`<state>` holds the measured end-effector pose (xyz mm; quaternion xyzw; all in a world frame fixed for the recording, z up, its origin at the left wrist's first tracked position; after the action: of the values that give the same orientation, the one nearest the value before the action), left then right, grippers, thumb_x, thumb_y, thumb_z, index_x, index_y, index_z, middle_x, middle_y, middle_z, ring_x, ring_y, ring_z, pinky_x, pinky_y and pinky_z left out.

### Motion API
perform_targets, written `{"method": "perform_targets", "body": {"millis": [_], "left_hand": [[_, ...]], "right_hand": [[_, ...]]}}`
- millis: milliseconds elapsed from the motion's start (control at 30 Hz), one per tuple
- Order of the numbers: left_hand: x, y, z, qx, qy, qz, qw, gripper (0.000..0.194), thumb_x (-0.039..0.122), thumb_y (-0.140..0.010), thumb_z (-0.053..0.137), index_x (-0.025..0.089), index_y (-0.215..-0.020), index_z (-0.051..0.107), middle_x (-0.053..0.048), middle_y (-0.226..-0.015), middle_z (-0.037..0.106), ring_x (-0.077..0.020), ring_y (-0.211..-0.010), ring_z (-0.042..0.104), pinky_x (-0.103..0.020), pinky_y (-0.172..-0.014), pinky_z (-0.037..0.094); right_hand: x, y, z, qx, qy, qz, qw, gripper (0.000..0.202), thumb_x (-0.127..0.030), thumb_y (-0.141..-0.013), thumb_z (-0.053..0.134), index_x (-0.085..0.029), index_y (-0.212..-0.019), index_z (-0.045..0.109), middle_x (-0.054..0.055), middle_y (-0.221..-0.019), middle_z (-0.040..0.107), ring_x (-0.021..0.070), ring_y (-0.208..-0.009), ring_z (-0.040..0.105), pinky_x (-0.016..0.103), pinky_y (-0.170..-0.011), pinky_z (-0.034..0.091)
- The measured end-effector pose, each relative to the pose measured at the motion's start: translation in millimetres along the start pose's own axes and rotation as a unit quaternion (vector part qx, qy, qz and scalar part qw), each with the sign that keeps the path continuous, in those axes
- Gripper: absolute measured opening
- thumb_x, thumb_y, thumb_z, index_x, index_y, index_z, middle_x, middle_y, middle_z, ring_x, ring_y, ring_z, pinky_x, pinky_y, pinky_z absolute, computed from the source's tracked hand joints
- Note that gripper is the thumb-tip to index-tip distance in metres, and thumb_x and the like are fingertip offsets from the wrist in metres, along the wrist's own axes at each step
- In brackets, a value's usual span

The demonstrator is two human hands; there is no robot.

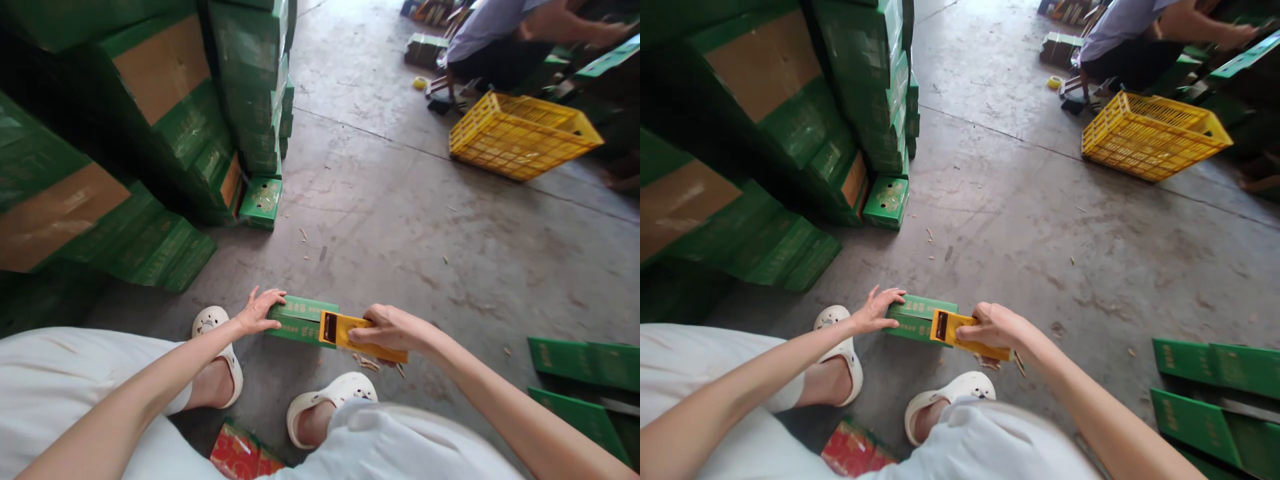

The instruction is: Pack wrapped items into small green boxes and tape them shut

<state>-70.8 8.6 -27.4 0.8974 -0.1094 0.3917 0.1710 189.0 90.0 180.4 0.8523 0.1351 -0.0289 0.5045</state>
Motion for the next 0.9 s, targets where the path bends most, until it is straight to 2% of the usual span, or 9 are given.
{"method": "perform_targets", "body": {"millis": [133, 233, 300, 400, 500, 700, 900], "left_hand": [[6, 1, -4.6, -0.008, -0.035, 0.021, 0.999, 0.058, 0.045, -0.085, 0.074, 0.034, -0.137, 0.053, -0.008, -0.16, 0.049, -0.0307, -0.154, 0.036, -0.063, -0.126, -0.005], [18, -2, -4.0, -0.007, -0.092, 0.047, 0.995, 0.061, 0.041, -0.082, 0.076, 0.029, -0.137, 0.052, -0.013, -0.162, 0.046, -0.0313, -0.156, 0.033, -0.06, -0.127, -0.005], [28, -7, 2.3, -0.007, -0.134, 0.064, 0.989, 0.073, 0.042, -0.073, 0.082, 0.023, -0.137, 0.052, -0.019, -0.163, 0.043, -0.0348, -0.157, 0.029, -0.058, -0.129, -0.002], [39, -13, 16.8, -0.009, -0.192, 0.064, 0.979, 0.102, 0.046, -0.054, 0.094, 0.015, -0.139, 0.048, -0.029, -0.164, 0.036, -0.0423, -0.156, 0.028, -0.058, -0.129, 0.008], [41, -15, 23.4, 0.015, -0.226, 0.062, 0.972, 0.105, 0.046, -0.051, 0.097, 0.014, -0.137, 0.048, -0.03, -0.162, 0.038, -0.0427, -0.153, 0.034, -0.057, -0.129, 0.018], [29, -11, 15.3, 0.049, -0.165, 0.12, 0.978, 0.09, 0.048, -0.054, 0.096, 0.018, -0.128, 0.055, -0.026, -0.157, 0.049, -0.0396, -0.149, 0.044, -0.061, -0.129, 0.02], [16, -12, 15.1, 0.07, -0.084, 0.112, 0.988, 0.093, 0.049, -0.053, 0.096, 0.02, -0.131, 0.055, -0.022, -0.156, 0.051, -0.0376, -0.148, 0.045, -0.061, -0.128, 0.021]], "right_hand": [[5, -13, 3, 0.0, 0.018, 0.006, 1.0, 0.041, -0.058, -0.084, 0.061, -0.018, -0.078, 0.066, 0.005, -0.073, 0.069, 0.0174, -0.065, 0.063, 0.026, -0.052, 0.032], [9, -22, 7, 0.002, 0.018, 0.004, 1.0, 0.043, -0.06, -0.083, 0.063, -0.018, -0.077, 0.065, 0.005, -0.075, 0.068, 0.0174, -0.067, 0.063, 0.026, -0.053, 0.034], [12, -28, 10, 0.002, 0.017, 0.002, 1.0, 0.044, -0.061, -0.081, 0.064, -0.018, -0.077, 0.066, 0.005, -0.075, 0.068, 0.0179, -0.069, 0.064, 0.026, -0.054, 0.034], [17, -37, 13, 0.01, 0.03, 0.01, 0.999, 0.044, -0.062, -0.08, 0.066, -0.018, -0.078, 0.068, 0.004, -0.075, 0.068, 0.0183, -0.071, 0.064, 0.026, -0.055, 0.034], [21, -44, 14, 0.023, 0.059, 0.021, 0.998, 0.047, -0.066, -0.079, 0.068, -0.018, -0.077, 0.068, 0.003, -0.075, 0.065, 0.0178, -0.07, 0.062, 0.026, -0.054, 0.033], [22, -44, 17, 0.019, 0.053, 0.012, 0.998, 0.053, -0.071, -0.077, 0.068, -0.018, -0.078, 0.07, 0.003, -0.075, 0.066, 0.0188, -0.07, 0.063, 0.026, -0.053, 0.036], [21, -35, 14, 0.019, 0.004, 0.036, 0.999, 0.049, -0.065, -0.079, 0.071, -0.016, -0.083, 0.074, 0.008, -0.077, 0.074, 0.0219, -0.072, 0.07, 0.026, -0.056, 0.043]]}}
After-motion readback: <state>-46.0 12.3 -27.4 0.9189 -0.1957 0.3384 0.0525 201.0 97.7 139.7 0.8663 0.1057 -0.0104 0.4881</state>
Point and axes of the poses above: each hand's wrist, its own y-axis away from the middle knuckle, its own z-axis out of the palm, x = y × z, the point moved 7 cm from there along -y, towards the middle knuckle
